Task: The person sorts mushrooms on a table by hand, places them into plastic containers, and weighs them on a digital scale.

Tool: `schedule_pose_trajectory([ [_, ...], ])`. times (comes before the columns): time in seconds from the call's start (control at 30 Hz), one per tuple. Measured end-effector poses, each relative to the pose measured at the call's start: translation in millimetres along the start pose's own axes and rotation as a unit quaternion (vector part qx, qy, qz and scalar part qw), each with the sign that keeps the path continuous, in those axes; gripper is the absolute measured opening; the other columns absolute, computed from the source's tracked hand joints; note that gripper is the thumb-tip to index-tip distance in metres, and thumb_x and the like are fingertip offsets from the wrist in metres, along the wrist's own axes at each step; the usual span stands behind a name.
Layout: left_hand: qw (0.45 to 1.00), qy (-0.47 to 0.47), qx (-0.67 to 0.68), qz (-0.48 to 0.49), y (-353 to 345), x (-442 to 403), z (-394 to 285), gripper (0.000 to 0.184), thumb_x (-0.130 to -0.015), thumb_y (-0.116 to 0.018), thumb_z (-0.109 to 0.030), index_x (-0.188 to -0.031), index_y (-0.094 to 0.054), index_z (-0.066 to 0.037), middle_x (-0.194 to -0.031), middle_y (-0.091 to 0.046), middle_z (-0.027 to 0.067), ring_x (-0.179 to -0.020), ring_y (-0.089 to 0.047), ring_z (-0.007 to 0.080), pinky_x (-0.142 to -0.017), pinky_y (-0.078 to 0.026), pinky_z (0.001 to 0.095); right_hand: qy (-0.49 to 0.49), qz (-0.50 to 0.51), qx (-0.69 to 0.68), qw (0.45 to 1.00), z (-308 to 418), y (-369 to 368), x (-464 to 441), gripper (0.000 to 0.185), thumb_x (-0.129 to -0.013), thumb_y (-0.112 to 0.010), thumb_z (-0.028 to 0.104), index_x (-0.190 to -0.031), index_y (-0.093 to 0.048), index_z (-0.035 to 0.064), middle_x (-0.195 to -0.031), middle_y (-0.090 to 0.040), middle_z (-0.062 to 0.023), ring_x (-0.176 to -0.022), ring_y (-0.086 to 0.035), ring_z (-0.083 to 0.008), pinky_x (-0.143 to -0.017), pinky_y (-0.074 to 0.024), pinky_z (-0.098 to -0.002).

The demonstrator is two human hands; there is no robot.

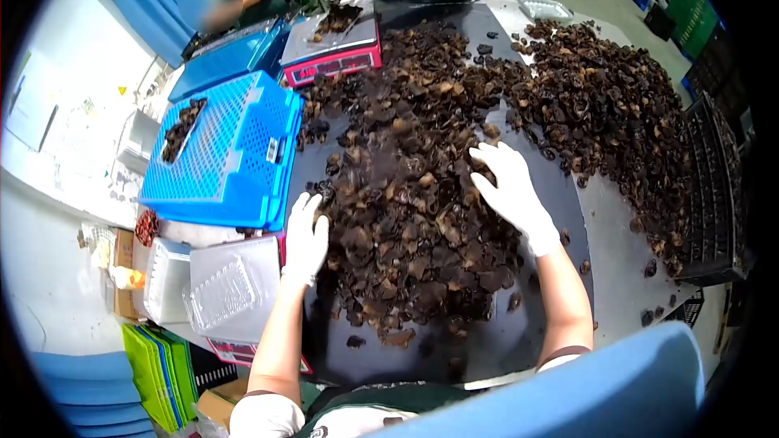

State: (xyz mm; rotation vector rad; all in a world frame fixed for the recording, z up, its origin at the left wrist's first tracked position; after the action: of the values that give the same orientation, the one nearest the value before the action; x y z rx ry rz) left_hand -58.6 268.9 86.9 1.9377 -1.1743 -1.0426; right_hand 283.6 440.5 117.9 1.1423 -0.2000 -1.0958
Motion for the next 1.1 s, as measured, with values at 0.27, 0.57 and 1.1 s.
schedule_pose_trajectory([
  [0.27,0.968,-0.16,-0.06,0.182,-19,166,-58,0.066,-0.077,-0.069,-0.044,-0.136,-0.054,-0.018,-0.15,-0.031,0.0232,-0.137,-0.021,0.054,-0.106,-0.02,0.07,0.018,0.088,-0.008,0.996,111,-26,205,0.05,-0.073,-0.073,0.023,-0.12,-0.062,0.0139,-0.136,-0.05,-0.0153,-0.128,-0.039,-0.0457,-0.105,-0.0299,-0.0603],
  [0.57,0.945,-0.22,0.016,0.241,1,265,-37,0.043,-0.081,-0.068,-0.028,-0.122,-0.064,-0.013,-0.144,-0.042,0.0192,-0.13,-0.037,0.0481,-0.104,-0.032,0.062,0.036,0.066,-0.066,0.995,173,-72,267,0.04,-0.077,-0.072,0.022,-0.115,-0.065,0.0118,-0.122,-0.058,-0.0128,-0.115,-0.052,-0.0346,-0.102,-0.0386,-0.0527],
  [1.1,0.976,0.048,-0.207,-0.059,177,220,120,0.054,-0.083,-0.065,-0.021,-0.134,-0.052,-0.008,-0.133,-0.053,0.0169,-0.13,-0.039,0.0418,-0.111,-0.026,0.0525,-0.17,-0.079,-0.267,0.945,148,-145,132,0.029,-0.074,-0.068,0.002,-0.102,-0.067,0.0049,-0.092,-0.067,-0.0086,-0.071,-0.062,-0.0176,-0.069,-0.0508,-0.0293],
])
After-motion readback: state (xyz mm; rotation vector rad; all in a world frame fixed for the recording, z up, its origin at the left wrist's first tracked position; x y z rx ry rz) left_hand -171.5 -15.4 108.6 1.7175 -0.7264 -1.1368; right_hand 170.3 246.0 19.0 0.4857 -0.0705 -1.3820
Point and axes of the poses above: each hand's wrist, its own x-axis away from the middle knuckle, its own y-axis out of the back of the hand, z = x × y, the point moved 1 cm from there along -x, towards the middle knuckle
